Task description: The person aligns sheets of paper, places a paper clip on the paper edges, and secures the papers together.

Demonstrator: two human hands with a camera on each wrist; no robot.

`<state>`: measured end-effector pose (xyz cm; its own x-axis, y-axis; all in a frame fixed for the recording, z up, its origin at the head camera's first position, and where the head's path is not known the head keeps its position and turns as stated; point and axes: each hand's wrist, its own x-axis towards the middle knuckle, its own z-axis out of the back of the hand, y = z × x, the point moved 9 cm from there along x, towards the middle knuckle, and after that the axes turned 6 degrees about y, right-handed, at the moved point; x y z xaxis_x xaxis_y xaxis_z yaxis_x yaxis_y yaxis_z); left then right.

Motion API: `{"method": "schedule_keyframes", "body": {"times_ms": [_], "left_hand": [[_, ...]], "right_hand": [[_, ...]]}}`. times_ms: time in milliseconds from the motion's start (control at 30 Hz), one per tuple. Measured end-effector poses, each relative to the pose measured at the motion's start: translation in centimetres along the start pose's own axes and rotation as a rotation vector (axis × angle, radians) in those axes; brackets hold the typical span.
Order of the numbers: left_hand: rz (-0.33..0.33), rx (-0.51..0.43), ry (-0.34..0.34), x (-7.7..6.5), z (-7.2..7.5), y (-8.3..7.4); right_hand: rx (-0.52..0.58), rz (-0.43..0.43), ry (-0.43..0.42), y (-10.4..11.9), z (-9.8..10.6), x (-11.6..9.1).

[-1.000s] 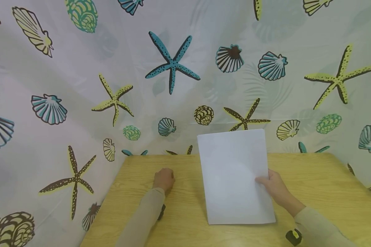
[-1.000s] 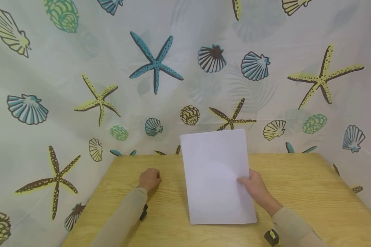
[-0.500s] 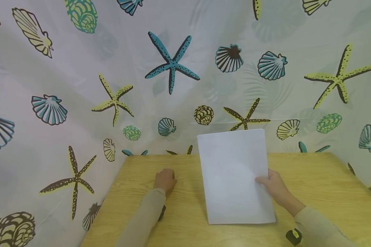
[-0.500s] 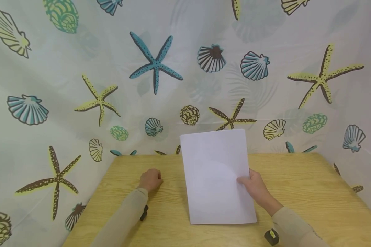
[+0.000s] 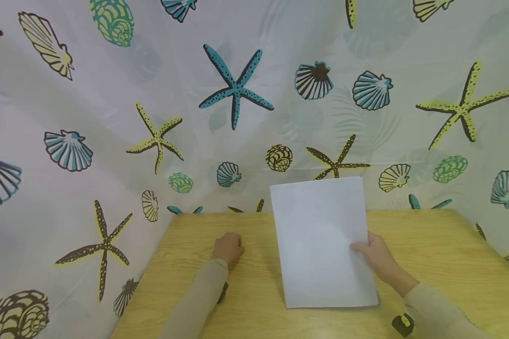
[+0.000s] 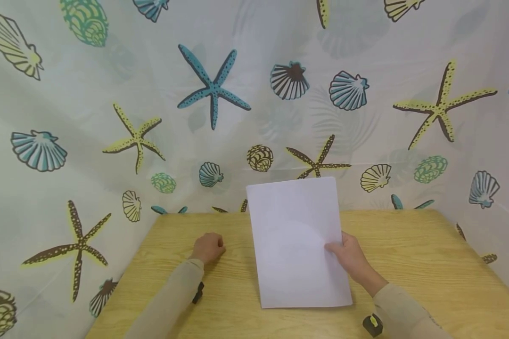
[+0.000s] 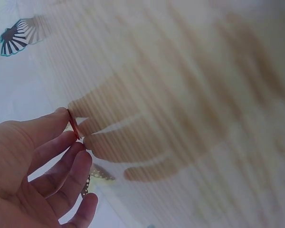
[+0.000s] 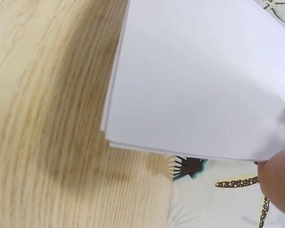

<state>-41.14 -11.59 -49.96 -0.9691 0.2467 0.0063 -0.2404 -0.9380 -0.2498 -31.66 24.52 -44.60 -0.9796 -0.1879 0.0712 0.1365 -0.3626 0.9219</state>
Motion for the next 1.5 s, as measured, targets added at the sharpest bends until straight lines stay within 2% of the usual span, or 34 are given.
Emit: {"method": "schedule_keyframes", "body": {"times_ms": [900,1200,1500], "left_hand": [[0.034,0.011,0.024,-0.14,0.2,-0.37],[0.027,-0.037,0.03,0.28,-0.29,-0.19],[0.028,-0.108,0.008,0.42,-0.45,-0.44]], "right_hand": [[-0.002,-0.018,0.004,-0.19,-0.08,0.15],[-0.009,-0.017,0.001,-0.18,-0.05,0.12],[0.001,-0.013,0.008,-0.1,-0.08,0.09]]}}
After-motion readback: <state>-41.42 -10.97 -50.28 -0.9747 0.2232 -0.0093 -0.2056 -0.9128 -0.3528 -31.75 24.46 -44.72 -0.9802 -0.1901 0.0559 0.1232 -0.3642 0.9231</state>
